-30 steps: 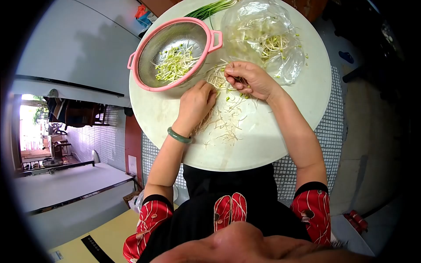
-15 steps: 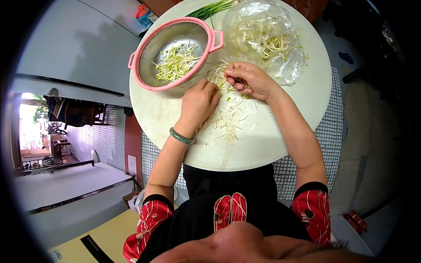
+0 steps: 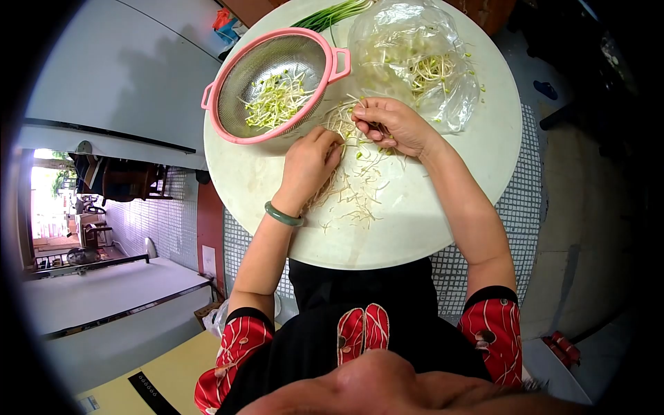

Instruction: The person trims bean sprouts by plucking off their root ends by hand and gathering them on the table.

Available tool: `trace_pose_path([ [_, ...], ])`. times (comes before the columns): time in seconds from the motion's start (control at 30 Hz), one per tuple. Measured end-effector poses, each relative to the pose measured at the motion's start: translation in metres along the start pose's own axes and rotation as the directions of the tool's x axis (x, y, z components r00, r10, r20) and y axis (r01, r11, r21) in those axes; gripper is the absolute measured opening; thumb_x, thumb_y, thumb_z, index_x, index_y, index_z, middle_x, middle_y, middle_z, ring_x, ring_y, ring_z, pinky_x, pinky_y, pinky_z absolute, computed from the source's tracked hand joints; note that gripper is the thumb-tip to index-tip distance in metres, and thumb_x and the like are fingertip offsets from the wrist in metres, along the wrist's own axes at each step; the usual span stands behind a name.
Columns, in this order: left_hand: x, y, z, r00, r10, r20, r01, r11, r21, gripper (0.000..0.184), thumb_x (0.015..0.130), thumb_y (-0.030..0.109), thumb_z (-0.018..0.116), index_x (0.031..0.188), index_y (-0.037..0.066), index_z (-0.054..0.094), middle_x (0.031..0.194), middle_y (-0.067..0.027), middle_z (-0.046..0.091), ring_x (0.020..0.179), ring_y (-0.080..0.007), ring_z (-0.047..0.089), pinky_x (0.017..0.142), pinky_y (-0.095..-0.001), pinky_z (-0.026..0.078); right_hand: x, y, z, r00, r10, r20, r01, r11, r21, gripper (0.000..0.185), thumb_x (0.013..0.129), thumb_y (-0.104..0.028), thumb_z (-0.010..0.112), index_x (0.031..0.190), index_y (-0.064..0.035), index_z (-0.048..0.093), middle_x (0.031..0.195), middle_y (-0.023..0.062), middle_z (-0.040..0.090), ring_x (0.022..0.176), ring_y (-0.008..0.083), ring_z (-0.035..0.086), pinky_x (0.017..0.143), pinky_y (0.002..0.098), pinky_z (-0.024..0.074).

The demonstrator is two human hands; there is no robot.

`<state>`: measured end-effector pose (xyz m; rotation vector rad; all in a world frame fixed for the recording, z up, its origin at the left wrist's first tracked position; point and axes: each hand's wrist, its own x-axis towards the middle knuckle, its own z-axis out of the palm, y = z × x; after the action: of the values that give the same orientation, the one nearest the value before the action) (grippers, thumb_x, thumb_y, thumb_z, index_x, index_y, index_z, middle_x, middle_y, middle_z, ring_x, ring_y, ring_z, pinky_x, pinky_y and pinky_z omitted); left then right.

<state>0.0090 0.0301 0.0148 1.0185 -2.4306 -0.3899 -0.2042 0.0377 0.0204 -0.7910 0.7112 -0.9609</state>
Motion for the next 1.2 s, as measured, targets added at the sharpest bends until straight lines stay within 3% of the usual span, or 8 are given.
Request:
trace_pose_path([
  [0.1, 0.000, 0.003, -0.003, 0.972, -0.231, 0.029, 0.230, 0.935, -0.271, 0.010, 0.084, 0.008, 0.064, 0.093, 0.004, 0.063, 0.080, -0.0055, 0.060, 0.066, -0.0182, 0.057, 0.063, -0.0286, 0.047, 0.003, 0.003, -0.003, 1.000, 0.003, -0.016, -0.003, 1.000, 0.003, 0.012, 0.094, -0.017, 0.057, 0.095, -0.0053, 0.056, 0.075, -0.0014, 0.055, 0.053, 0.0008, 0.043, 0.037, 0.0141, 0.0292],
  [0.2, 0.001, -0.006, 0.001, 0.928, -0.347, 0.136, 0.345, 0.662, -0.665, 0.011, 0.089, 0.008, 0.061, 0.096, 0.000, 0.061, 0.079, -0.0001, 0.060, 0.066, -0.0077, 0.052, 0.059, -0.0217, 0.043, 0.005, 0.006, 0.000, 1.000, 0.012, -0.019, -0.012, 1.000, -0.020, 0.011, 0.093, -0.015, 0.058, 0.097, -0.0054, 0.056, 0.076, -0.0016, 0.056, 0.054, 0.0010, 0.044, 0.037, 0.0135, 0.0291],
  [0.27, 0.005, -0.005, -0.003, 0.886, -0.408, 0.219, 0.408, 0.465, -0.786, 0.013, 0.091, 0.010, 0.060, 0.098, -0.001, 0.060, 0.082, 0.0010, 0.060, 0.067, -0.0043, 0.051, 0.058, -0.0200, 0.041, 0.003, 0.006, 0.005, 1.000, 0.003, 0.000, -0.003, 1.000, -0.019, 0.012, 0.092, -0.015, 0.059, 0.099, -0.0056, 0.056, 0.075, -0.0026, 0.054, 0.054, 0.0010, 0.043, 0.038, 0.0135, 0.0280],
  [0.43, 0.007, -0.011, -0.004, 0.833, -0.280, 0.477, 0.481, -0.061, -0.875, 0.014, 0.093, 0.011, 0.058, 0.102, 0.000, 0.059, 0.085, -0.0028, 0.062, 0.062, -0.0058, 0.048, 0.057, -0.0184, 0.040, 0.000, 0.005, 0.009, 0.995, -0.050, 0.082, 0.064, 0.981, -0.184, 0.017, 0.088, -0.016, 0.065, 0.099, -0.0043, 0.059, 0.072, -0.0027, 0.055, 0.060, 0.0021, 0.048, 0.049, 0.0170, 0.0374],
  [0.53, 0.006, -0.005, -0.003, 0.801, -0.264, 0.537, 0.518, -0.144, -0.843, 0.014, 0.094, 0.012, 0.056, 0.101, -0.001, 0.058, 0.086, -0.0048, 0.062, 0.060, -0.0071, 0.047, 0.056, -0.0189, 0.039, 0.000, 0.008, 0.017, 0.987, -0.149, 0.063, 0.161, 0.918, -0.363, 0.017, 0.089, -0.016, 0.066, 0.098, -0.0041, 0.060, 0.072, -0.0034, 0.054, 0.066, 0.0032, 0.050, 0.059, 0.0186, 0.0421],
  [0.63, 0.005, -0.005, -0.001, 0.804, -0.241, 0.543, 0.525, -0.141, -0.840, 0.016, 0.095, 0.013, 0.055, 0.101, -0.001, 0.058, 0.086, -0.0050, 0.062, 0.061, -0.0075, 0.048, 0.056, -0.0199, 0.040, 0.003, 0.015, 0.014, 0.988, -0.136, 0.077, 0.155, 0.920, -0.360, 0.015, 0.089, -0.017, 0.065, 0.097, -0.0054, 0.060, 0.077, -0.0039, 0.055, 0.070, 0.0034, 0.050, 0.065, 0.0185, 0.0413],
  [0.93, 0.002, 0.007, -0.015, 0.844, -0.430, 0.320, 0.490, 0.375, -0.787, 0.019, 0.094, 0.014, 0.054, 0.104, -0.001, 0.061, 0.088, -0.0036, 0.065, 0.064, -0.0037, 0.050, 0.058, -0.0183, 0.042, 0.006, 0.015, 0.007, 0.976, -0.219, 0.005, 0.191, 0.839, -0.509, 0.013, 0.089, -0.017, 0.066, 0.090, -0.0049, 0.061, 0.085, -0.0038, 0.058, 0.079, 0.0036, 0.050, 0.073, 0.0197, 0.0421],
  [1.2, 0.000, -0.001, -0.005, 0.907, -0.388, 0.164, 0.392, 0.634, -0.666, 0.011, 0.092, 0.010, 0.058, 0.098, 0.000, 0.061, 0.080, 0.0033, 0.058, 0.066, -0.0010, 0.047, 0.057, -0.0163, 0.037, 0.005, 0.015, 0.008, 0.984, -0.180, 0.012, 0.161, 0.847, -0.506, 0.013, 0.088, -0.017, 0.066, 0.088, -0.0052, 0.061, 0.080, -0.0054, 0.053, 0.075, 0.0035, 0.046, 0.069, 0.0200, 0.0404],
])
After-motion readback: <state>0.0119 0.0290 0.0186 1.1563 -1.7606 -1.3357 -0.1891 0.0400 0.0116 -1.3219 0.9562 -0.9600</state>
